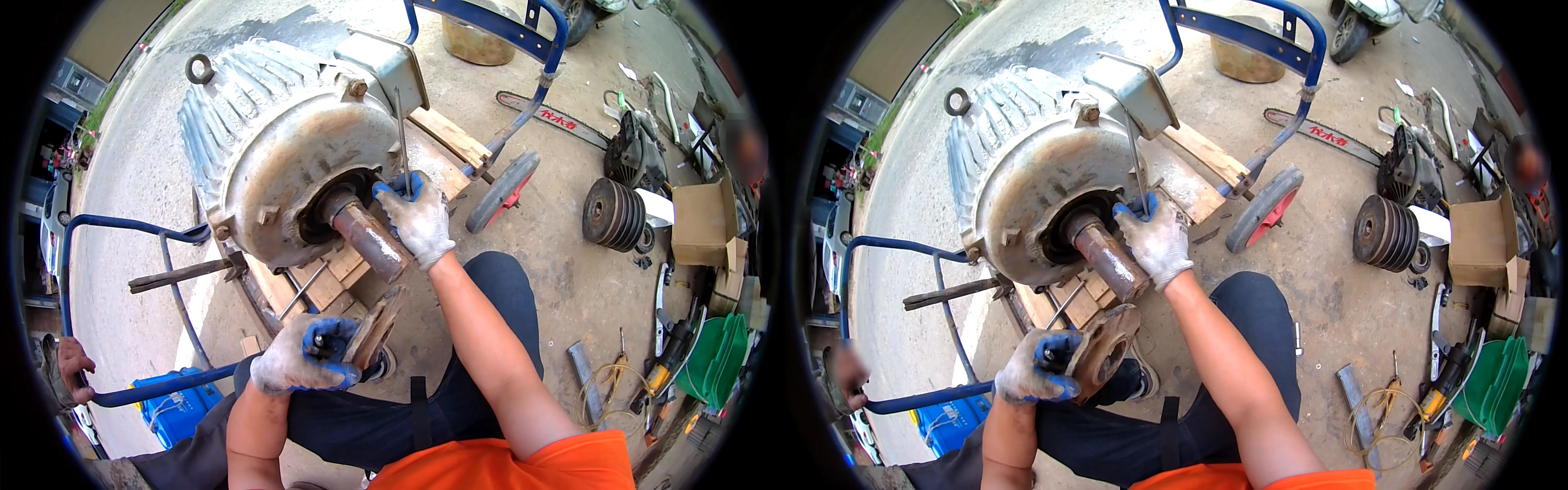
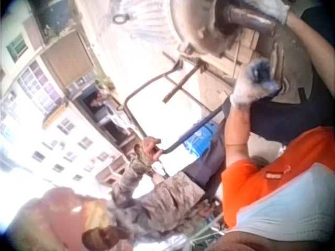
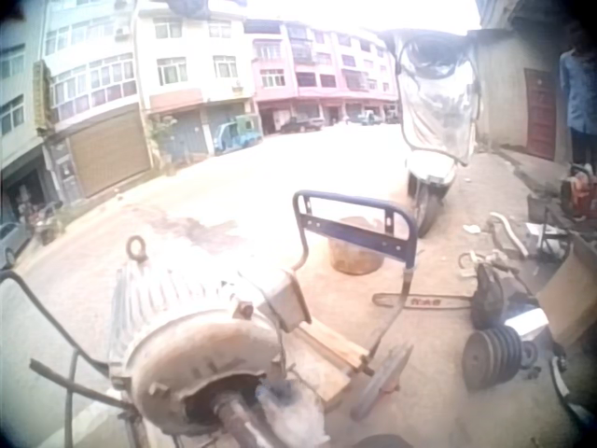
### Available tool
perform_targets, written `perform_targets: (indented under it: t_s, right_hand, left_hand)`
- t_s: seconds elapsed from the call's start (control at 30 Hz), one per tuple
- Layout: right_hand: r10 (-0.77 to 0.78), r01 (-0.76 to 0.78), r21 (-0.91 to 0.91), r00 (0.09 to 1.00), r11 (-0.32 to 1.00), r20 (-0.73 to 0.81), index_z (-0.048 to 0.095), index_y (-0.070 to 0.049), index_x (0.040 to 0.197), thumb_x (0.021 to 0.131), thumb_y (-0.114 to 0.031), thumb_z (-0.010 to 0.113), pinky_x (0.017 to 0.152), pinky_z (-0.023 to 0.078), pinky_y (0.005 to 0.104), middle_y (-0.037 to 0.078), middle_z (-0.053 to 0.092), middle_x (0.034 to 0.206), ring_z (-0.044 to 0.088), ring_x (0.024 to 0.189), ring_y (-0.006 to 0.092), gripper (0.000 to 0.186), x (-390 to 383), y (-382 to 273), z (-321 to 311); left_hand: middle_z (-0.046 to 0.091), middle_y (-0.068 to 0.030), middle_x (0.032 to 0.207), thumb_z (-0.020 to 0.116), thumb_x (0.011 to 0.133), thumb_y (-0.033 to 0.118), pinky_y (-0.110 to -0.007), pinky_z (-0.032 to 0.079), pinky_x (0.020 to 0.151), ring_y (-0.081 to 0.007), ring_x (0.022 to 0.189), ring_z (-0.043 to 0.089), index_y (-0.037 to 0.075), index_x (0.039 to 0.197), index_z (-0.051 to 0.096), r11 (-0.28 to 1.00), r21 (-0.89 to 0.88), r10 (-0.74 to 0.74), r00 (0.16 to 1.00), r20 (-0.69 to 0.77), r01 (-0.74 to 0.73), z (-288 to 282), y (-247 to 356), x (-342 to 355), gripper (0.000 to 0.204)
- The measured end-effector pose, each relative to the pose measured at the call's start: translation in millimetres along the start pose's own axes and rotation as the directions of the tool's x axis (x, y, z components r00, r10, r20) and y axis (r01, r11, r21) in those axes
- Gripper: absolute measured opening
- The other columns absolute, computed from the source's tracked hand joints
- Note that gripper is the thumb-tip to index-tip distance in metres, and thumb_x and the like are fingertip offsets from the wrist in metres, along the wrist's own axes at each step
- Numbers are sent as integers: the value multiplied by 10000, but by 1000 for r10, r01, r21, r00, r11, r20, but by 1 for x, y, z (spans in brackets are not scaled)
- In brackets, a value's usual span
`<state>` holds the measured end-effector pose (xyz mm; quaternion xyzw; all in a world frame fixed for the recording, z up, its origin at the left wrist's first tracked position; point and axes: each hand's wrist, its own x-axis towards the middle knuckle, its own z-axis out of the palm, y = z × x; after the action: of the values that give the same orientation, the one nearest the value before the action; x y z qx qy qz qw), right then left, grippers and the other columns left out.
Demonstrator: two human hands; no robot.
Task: The person uses a screwdriver to pry and adjust a metal component on the shaft of a large electric motor. The person repeatedly inserts the tool into a gap and applies leverage to manipulate the part.
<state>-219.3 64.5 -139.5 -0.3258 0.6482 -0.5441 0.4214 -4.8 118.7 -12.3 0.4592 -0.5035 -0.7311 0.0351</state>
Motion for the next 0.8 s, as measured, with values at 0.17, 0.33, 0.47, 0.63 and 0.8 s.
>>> perform_targets:
  t_s: [0.17,0.33,0.47,0.63,0.8]
  right_hand:
    - [-103,113,117,991,987,-85,575,-1,877,788,-129,723,507,448,278,49,589,687,536,553,110,215,-6,2,-3]
    - [-178,193,111,975,975,-129,576,-3,917,805,-88,721,489,426,235,8,581,722,519,592,65,201,-18,16,-17]
    - [-28,100,377,981,921,-193,594,2,964,899,-99,619,514,456,237,61,615,778,530,564,93,122,-49,16,-51]
    - [144,-129,752,989,647,47,575,-8,1046,967,-265,528,529,504,269,176,661,994,570,580,142,272,-96,38,-76]
    - [242,-317,819,944,478,224,570,-27,1106,973,-320,512,581,505,318,160,642,1055,565,633,161,327,-123,52,-54]
  left_hand:
    - [630,1,764,766,576,57,-190,449,579,-45,631,533,-59,1063,647,995,-29,98,995,-31,-99,-4,-8,5,515]
    - [615,9,763,771,598,61,-179,419,549,-39,607,510,-60,1081,637,988,-50,137,983,-121,-144,-5,-11,9,515]
    - [634,-6,805,780,616,92,-186,440,586,-56,657,549,-62,1089,628,976,-107,180,978,-102,-191,3,-2,15,520]
    - [639,-16,892,786,635,112,-212,471,685,-74,755,570,-58,1104,618,960,-180,207,976,-68,-216,14,2,34,526]
    - [615,14,827,741,714,98,-195,438,586,-41,670,521,-25,1149,615,974,-64,215,975,-49,-217,12,6,57,469]
